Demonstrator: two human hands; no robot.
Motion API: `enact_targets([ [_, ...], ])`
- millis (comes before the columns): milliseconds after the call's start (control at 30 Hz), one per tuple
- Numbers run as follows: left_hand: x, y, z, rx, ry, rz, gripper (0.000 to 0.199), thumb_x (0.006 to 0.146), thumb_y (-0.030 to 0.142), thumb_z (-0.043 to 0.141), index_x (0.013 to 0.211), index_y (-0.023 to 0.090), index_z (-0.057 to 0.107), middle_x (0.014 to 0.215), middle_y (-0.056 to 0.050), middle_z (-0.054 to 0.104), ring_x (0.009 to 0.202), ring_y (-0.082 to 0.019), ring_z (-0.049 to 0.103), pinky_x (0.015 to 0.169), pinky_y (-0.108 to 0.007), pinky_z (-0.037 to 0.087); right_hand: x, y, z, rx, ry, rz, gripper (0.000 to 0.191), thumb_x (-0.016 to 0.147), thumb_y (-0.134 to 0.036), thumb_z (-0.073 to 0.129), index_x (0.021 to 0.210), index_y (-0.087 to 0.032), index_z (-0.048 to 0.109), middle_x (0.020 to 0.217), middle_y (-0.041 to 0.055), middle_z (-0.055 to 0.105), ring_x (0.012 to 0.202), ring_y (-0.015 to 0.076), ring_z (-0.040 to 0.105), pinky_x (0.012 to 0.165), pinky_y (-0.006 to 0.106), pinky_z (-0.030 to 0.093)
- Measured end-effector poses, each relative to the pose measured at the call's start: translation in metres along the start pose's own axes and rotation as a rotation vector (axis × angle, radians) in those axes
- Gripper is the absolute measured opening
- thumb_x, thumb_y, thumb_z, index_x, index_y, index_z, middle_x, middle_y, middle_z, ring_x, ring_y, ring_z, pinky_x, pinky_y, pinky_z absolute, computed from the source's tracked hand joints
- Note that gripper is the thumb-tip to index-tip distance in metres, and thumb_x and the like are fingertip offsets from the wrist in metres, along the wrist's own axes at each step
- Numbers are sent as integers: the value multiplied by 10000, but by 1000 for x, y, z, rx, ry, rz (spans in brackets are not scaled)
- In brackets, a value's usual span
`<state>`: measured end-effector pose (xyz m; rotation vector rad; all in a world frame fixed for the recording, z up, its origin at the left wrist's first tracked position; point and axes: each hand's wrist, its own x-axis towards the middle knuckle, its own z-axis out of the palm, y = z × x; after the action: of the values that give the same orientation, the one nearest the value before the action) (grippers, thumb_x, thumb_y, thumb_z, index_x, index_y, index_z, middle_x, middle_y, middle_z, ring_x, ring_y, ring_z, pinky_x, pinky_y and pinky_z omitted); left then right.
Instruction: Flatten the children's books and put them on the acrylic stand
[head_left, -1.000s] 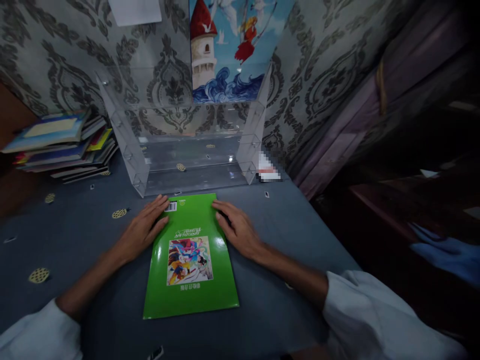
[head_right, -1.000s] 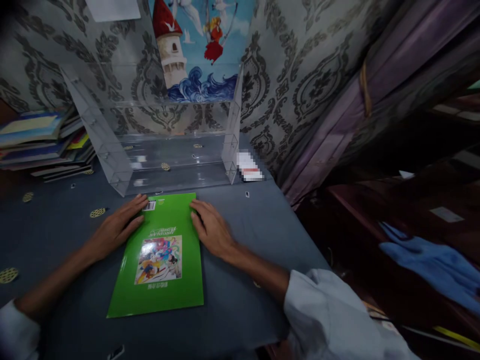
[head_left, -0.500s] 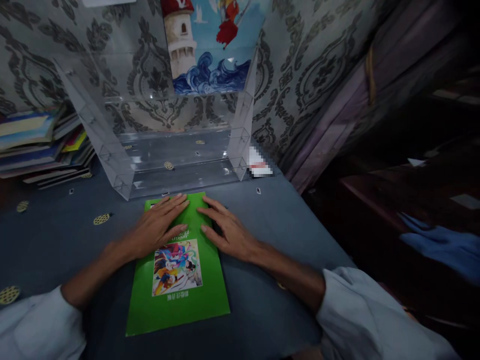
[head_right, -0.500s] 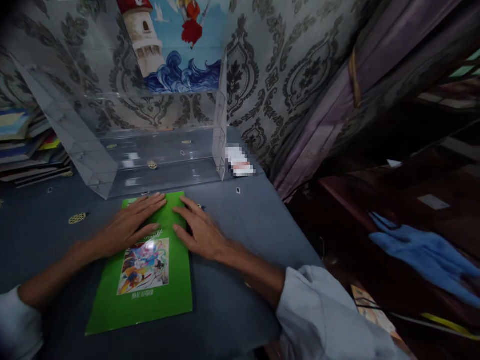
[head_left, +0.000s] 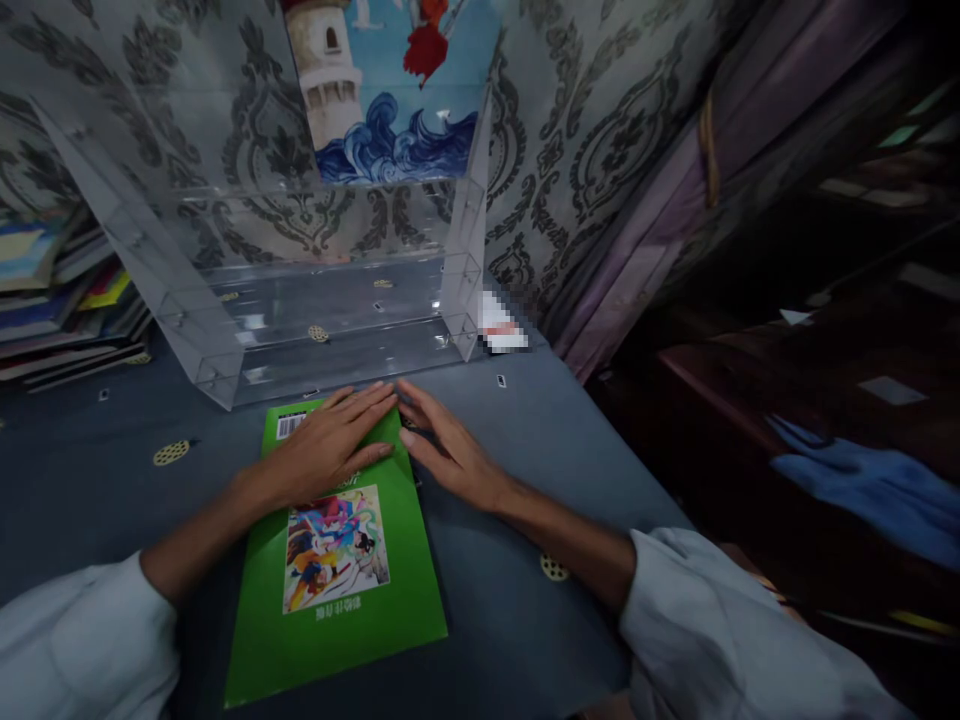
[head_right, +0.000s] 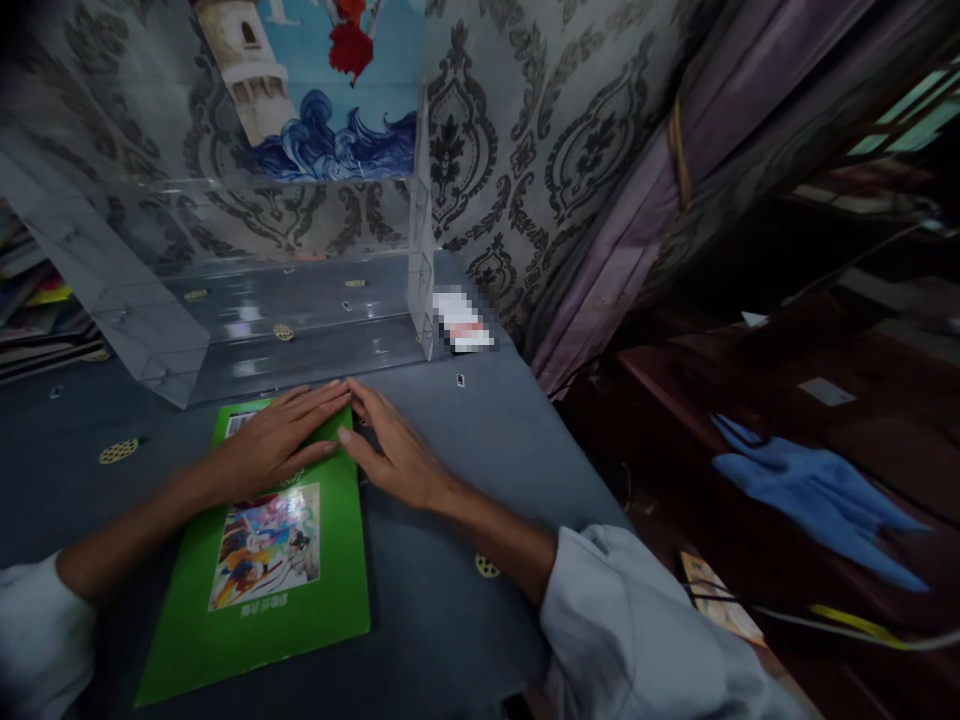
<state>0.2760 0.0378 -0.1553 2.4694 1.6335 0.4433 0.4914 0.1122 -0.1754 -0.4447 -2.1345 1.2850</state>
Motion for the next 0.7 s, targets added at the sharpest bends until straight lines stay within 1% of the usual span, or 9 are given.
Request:
enact_targets([
  [100,0,0,-3,-11,-17,-10,622,1060,579,265,1572,233,343,1626,-55,361,1509,-243,327,1243,-465,247,3,2,-2,92,-6,8,582,1029,-479,454,1561,-273,337,1590,100,421,1418,245,486,1164,476,448],
  [200,1,0,-5,-19,-33,-31,638,1061,589,220,1568,225,353,1630,-51,354,1516,-231,311,1249,-449,231,5,3,-3,150,-21,55,571,1019,-520,459,1533,-280,391,1589,80,429,1424,242,480,1172,482,438],
  [267,1,0,-6,-28,-45,-40,641,1059,594,212,1570,233,350,1636,-41,342,1520,-230,302,1251,-445,226,6,3,-3,151,-28,72,560,1014,-525,468,1519,-289,411,1591,70,429,1424,236,479,1182,482,426],
  [333,1,-1,-5,-34,-57,-43,639,1058,595,219,1577,242,336,1643,-34,327,1523,-233,295,1252,-449,221,5,3,-1,120,-12,52,538,1013,-514,474,1498,-286,436,1580,71,444,1418,226,487,1195,470,411],
  [433,1,-1,-3,-20,-56,-44,643,1056,597,231,1578,238,333,1644,-39,322,1526,-238,287,1255,-460,210,2,3,4,44,43,25,489,1026,-479,455,1464,-261,474,1512,89,524,1370,219,538,1168,442,449],
  [533,1,0,-3,9,-57,-41,656,1060,592,213,1572,205,346,1640,-59,327,1527,-234,283,1258,-459,201,-4,3,7,-46,131,55,443,1038,-438,435,1416,-227,527,1410,111,614,1291,233,605,1098,434,510],
  [633,1,1,-4,38,-71,-44,659,1065,588,184,1567,194,352,1639,-64,326,1528,-220,280,1259,-452,199,-10,5,5,-142,233,96,405,1033,-415,452,1357,-212,586,1350,121,655,1248,249,629,1091,454,501],
  [700,1,2,-5,54,-80,-45,667,1065,593,170,1564,191,355,1638,-68,329,1529,-214,278,1257,-452,207,-12,6,2,-183,272,97,403,1031,-412,456,1337,-197,605,1349,130,655,1253,257,623,1105,467,483],
])
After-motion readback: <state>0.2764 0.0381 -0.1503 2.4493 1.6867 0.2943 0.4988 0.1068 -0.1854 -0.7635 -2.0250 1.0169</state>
